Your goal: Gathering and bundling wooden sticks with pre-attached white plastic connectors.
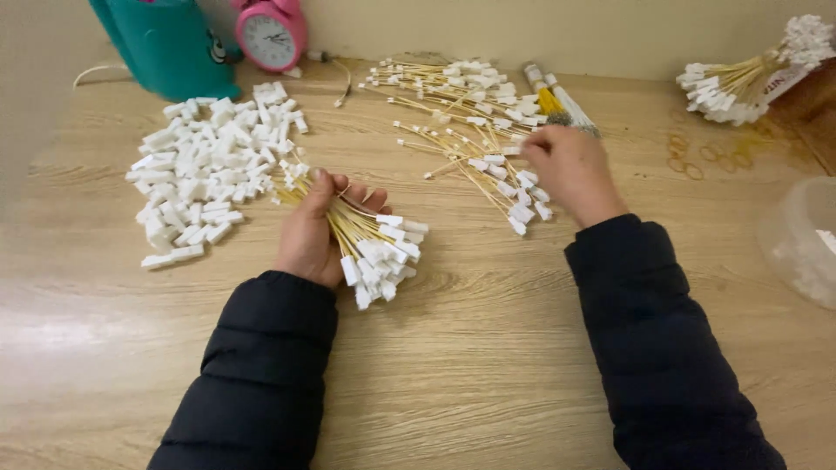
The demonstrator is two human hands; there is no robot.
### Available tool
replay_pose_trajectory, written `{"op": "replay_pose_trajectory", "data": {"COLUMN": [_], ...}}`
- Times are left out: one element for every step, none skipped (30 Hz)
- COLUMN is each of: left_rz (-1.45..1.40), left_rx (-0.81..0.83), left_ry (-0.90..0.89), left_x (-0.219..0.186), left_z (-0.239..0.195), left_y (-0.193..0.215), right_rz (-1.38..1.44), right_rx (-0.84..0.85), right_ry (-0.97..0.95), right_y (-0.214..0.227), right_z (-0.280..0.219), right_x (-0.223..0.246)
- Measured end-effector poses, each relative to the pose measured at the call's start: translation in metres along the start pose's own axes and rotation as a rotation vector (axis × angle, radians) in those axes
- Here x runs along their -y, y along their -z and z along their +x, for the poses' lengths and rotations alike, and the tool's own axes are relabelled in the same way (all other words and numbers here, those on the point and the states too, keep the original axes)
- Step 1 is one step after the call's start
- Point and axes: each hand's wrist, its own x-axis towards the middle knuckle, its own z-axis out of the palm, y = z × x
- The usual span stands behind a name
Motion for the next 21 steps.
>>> {"op": "replay_pose_trajectory", "data": {"left_rz": [0.003, 0.018, 0.033, 0.037, 0.026, 0.015, 0.022, 0.022, 0.022, 0.028, 0.019, 0.01, 0.011, 0.02, 0.028, 0.028, 0.026, 0.025, 0.023, 0.028, 0.033], "left_rx": [0.002, -0.034, -0.074, -0.077, -0.088, -0.1, -0.098, -0.107, -0.116, -0.114, -0.119, -0.125, -0.128, -0.126, -0.123, -0.125, -0.119, -0.113, -0.114, -0.113, -0.112], "left_ry": [0.004, -0.001, -0.004, 0.001, -0.017, -0.035, -0.032, -0.028, -0.026, -0.025, -0.02, -0.015, -0.015, -0.019, -0.02, -0.016, -0.021, -0.027, -0.029, -0.026, -0.025], "left_x": [-0.002, -0.003, -0.003, -0.003, -0.003, -0.003, -0.002, -0.002, -0.002, -0.002, -0.002, -0.003, -0.004, -0.004, -0.003, -0.002, -0.002, -0.003, -0.002, -0.001, -0.001], "left_z": [-0.001, -0.002, -0.005, -0.005, -0.005, -0.006, -0.004, -0.003, -0.001, 0.0, 0.001, 0.001, 0.001, 0.001, 0.001, 0.001, 0.0, 0.0, 0.0, -0.001, -0.002], "left_y": [-0.004, -0.007, -0.01, -0.01, -0.01, -0.01, -0.007, -0.004, -0.001, -0.001, 0.0, 0.001, 0.001, 0.0, -0.001, -0.001, 0.0, 0.0, -0.001, -0.002, -0.003], "right_rz": [0.001, 0.0, 0.001, 0.005, -0.014, -0.033, -0.029, -0.037, -0.045, -0.04, -0.026, -0.012, -0.009, -0.036, -0.065, -0.064, -0.039, -0.015, -0.016, 0.038, 0.094], "right_rx": [-0.002, 0.001, 0.008, 0.011, -0.033, -0.077, -0.08, -0.065, -0.051, -0.055, 0.015, 0.085, 0.088, 0.094, 0.101, 0.104, 0.103, 0.102, 0.103, 0.056, 0.007], "right_ry": [-0.005, -0.026, -0.048, -0.053, 0.011, 0.075, 0.07, 0.103, 0.138, 0.135, 0.125, 0.115, 0.115, 0.108, 0.099, 0.096, 0.053, 0.009, 0.012, 0.076, 0.141], "right_y": [-0.002, -0.003, -0.007, -0.012, -0.018, -0.023, -0.029, -0.034, -0.04, -0.039, -0.039, -0.039, -0.038, -0.038, -0.037, -0.03, -0.022, -0.014, -0.015, -0.016, -0.016], "right_z": [-0.001, -0.003, -0.005, -0.002, 0.001, 0.004, 0.009, 0.014, 0.021, 0.021, 0.021, 0.022, 0.022, 0.022, 0.021, 0.017, 0.015, 0.012, 0.013, 0.014, 0.015], "right_x": [-0.008, -0.016, -0.024, -0.023, -0.021, -0.02, -0.022, -0.023, -0.024, -0.02, -0.016, -0.011, -0.01, -0.009, -0.009, -0.003, 0.005, 0.013, 0.013, 0.014, 0.015]}}
